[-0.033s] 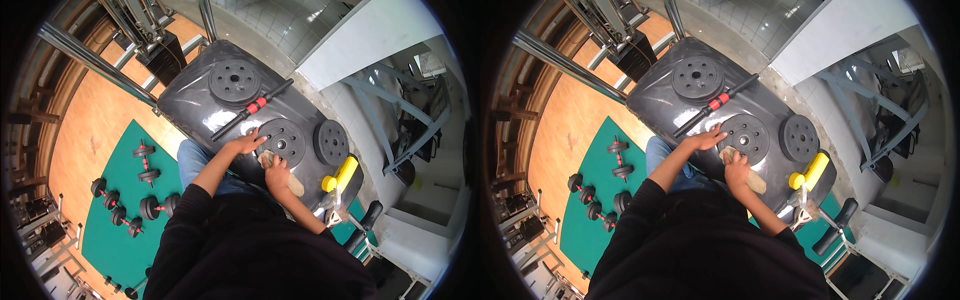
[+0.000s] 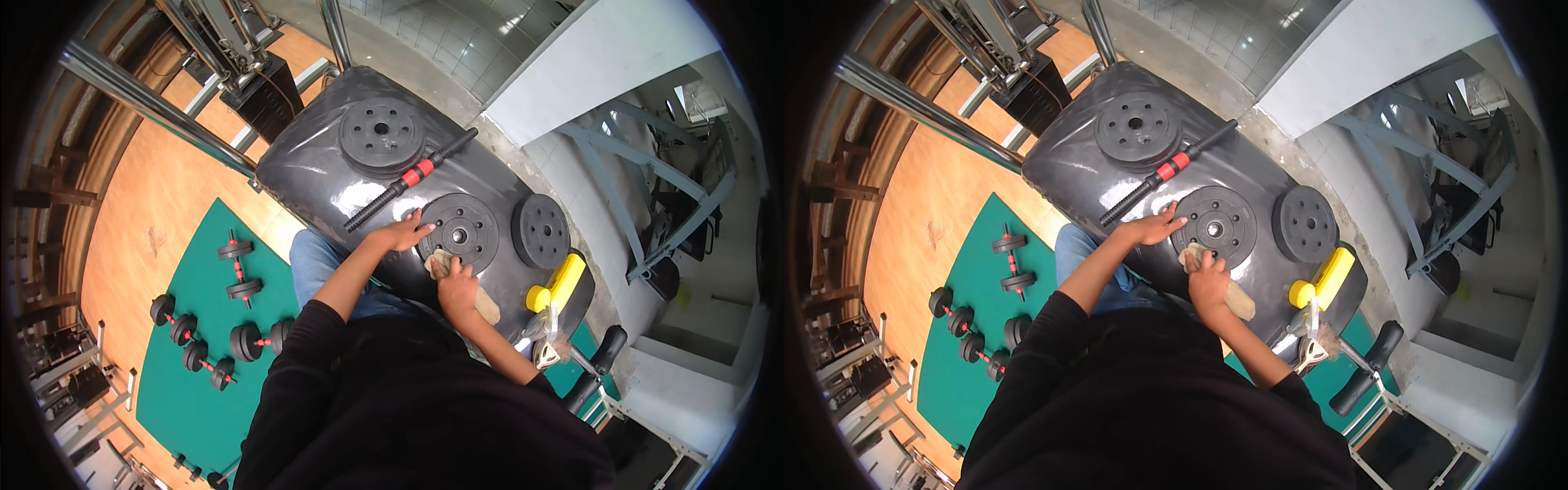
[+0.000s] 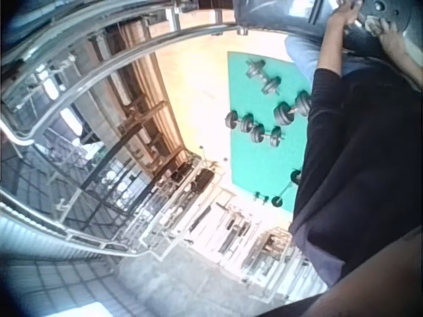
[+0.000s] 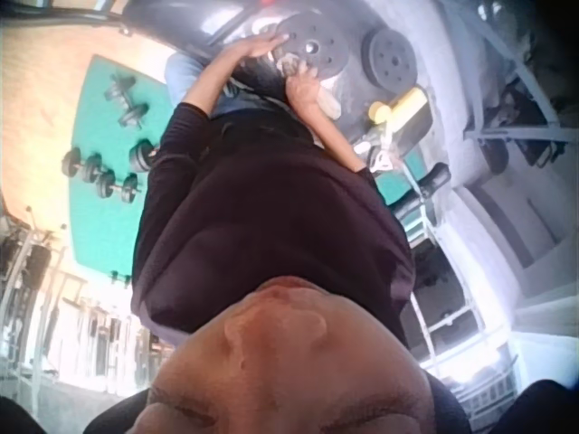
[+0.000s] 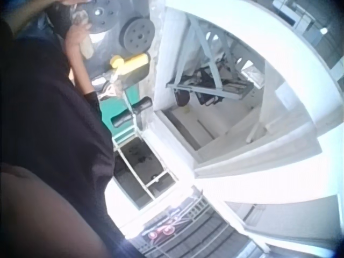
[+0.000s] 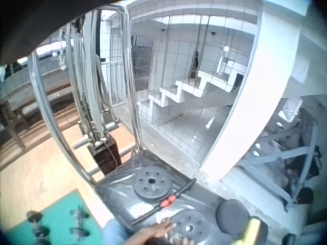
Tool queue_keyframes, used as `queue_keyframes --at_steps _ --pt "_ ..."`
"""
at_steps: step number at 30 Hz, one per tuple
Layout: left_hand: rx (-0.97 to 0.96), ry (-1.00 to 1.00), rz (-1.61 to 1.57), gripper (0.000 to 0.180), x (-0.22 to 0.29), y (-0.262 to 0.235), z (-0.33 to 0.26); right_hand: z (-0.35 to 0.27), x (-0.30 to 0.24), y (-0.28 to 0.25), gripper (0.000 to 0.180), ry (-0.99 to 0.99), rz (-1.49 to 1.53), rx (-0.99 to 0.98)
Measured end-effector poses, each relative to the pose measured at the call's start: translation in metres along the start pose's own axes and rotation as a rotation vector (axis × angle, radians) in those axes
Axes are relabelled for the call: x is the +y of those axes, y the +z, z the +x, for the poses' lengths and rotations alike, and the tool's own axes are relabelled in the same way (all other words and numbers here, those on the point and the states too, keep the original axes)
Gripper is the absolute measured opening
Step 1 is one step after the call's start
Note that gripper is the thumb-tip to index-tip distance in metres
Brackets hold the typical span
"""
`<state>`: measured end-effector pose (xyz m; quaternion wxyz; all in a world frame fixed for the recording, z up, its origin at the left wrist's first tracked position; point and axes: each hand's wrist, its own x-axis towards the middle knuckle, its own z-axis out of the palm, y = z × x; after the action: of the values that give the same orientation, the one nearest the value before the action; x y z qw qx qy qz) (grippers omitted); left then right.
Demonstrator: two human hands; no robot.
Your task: The person wipes a weight plate with a cloth, then places it on a barbell. They repeat this with a second plate, add red collars to secure the plates, and leave the assembled barbell on a padded bench.
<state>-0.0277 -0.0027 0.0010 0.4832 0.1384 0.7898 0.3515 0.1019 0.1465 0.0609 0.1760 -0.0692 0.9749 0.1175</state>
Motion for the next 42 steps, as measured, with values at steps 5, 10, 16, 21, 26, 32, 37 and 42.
queue_keyframes --at_steps 5,10,16,21,26,32,37,42 --pt "-0.042 0.057 0.035 0.087 0.0 -0.007 0.002 0.005 0.052 -0.023 0.035 0.064 -0.021 -0.323" --pt "-0.02 0.08 0.079 0.086 -0.001 -0.013 0.012 0.04 0.044 -0.023 0.036 0.008 0.049 0.044" --pt "0.003 0.021 0.083 0.085 -0.006 -0.006 0.013 0.047 0.016 -0.003 0.033 0.002 0.067 0.011" --pt "0.001 0.057 0.113 0.086 -0.002 -0.009 0.014 0.08 0.046 -0.019 0.03 -0.022 0.467 -0.335" --pt "0.004 0.107 0.076 0.088 -0.01 -0.009 0.018 0.105 0.087 -0.02 0.034 0.03 0.934 -0.44" --pt "0.019 0.107 0.105 0.087 -0.009 -0.01 0.016 0.058 0.046 -0.016 0.022 0.035 0.344 0.181" --pt "0.035 0.104 0.105 0.086 -0.007 -0.006 0.016 0.048 0.047 0.01 0.01 -0.044 0.365 0.404" --pt "0.046 0.107 0.096 0.086 -0.008 -0.005 0.016 0.054 0.047 0.011 0.013 -0.096 0.321 0.421"
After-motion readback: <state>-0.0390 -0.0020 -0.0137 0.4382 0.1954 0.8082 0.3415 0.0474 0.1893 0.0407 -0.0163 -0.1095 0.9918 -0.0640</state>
